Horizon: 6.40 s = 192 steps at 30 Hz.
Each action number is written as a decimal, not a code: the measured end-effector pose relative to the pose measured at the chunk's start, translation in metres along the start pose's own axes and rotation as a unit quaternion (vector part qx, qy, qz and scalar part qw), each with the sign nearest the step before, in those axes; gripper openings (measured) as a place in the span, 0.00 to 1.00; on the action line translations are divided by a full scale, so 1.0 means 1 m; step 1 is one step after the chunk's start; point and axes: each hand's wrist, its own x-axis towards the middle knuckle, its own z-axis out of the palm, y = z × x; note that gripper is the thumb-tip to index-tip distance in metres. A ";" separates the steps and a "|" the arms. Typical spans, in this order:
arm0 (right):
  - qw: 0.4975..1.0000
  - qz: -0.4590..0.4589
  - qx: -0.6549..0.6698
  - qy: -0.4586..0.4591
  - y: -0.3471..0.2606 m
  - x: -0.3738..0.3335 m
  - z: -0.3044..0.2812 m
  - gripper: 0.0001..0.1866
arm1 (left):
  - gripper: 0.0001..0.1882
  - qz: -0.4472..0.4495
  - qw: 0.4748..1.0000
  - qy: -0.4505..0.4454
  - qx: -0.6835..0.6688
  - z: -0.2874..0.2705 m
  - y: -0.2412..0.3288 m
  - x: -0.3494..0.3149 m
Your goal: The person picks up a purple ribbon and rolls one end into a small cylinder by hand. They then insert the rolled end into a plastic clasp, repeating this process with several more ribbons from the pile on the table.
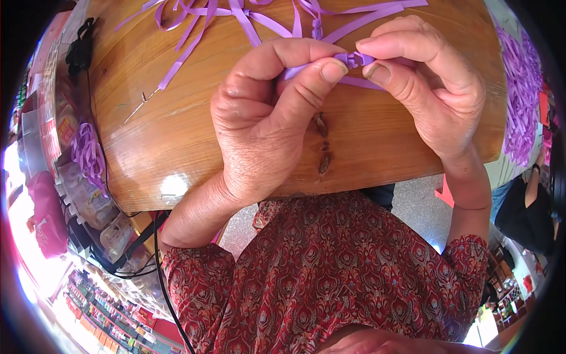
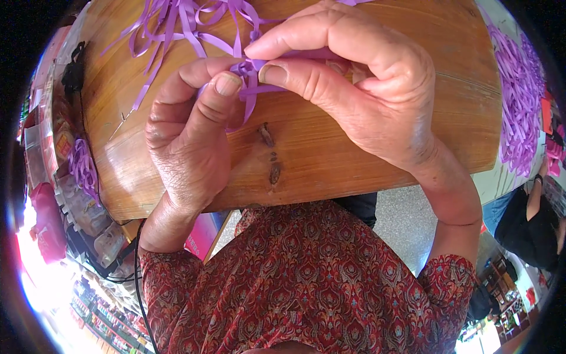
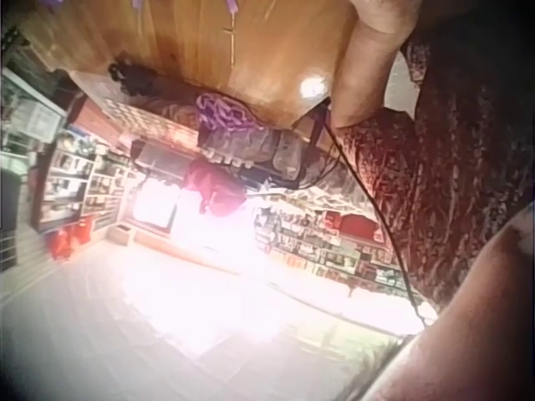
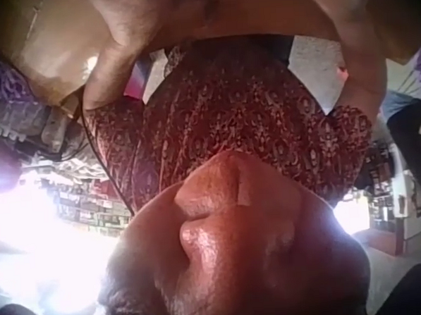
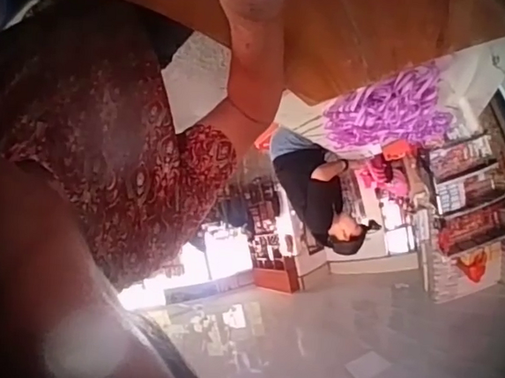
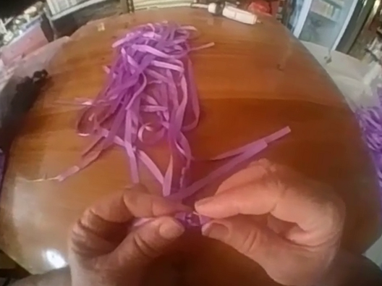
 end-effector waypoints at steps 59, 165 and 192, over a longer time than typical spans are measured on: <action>0.975 -0.118 -0.183 -0.043 -0.012 0.005 -0.002 0.11 | 0.05 -0.131 0.990 0.040 -0.033 0.012 0.015 -0.011; 0.998 -0.044 -0.009 -0.037 -0.006 -0.001 -0.004 0.09 | 0.07 0.105 0.941 -0.124 0.298 -0.007 0.018 -0.001; 0.983 -0.092 -0.143 -0.073 -0.039 0.004 0.003 0.10 | 0.09 0.186 0.905 -0.148 0.353 -0.005 0.022 -0.004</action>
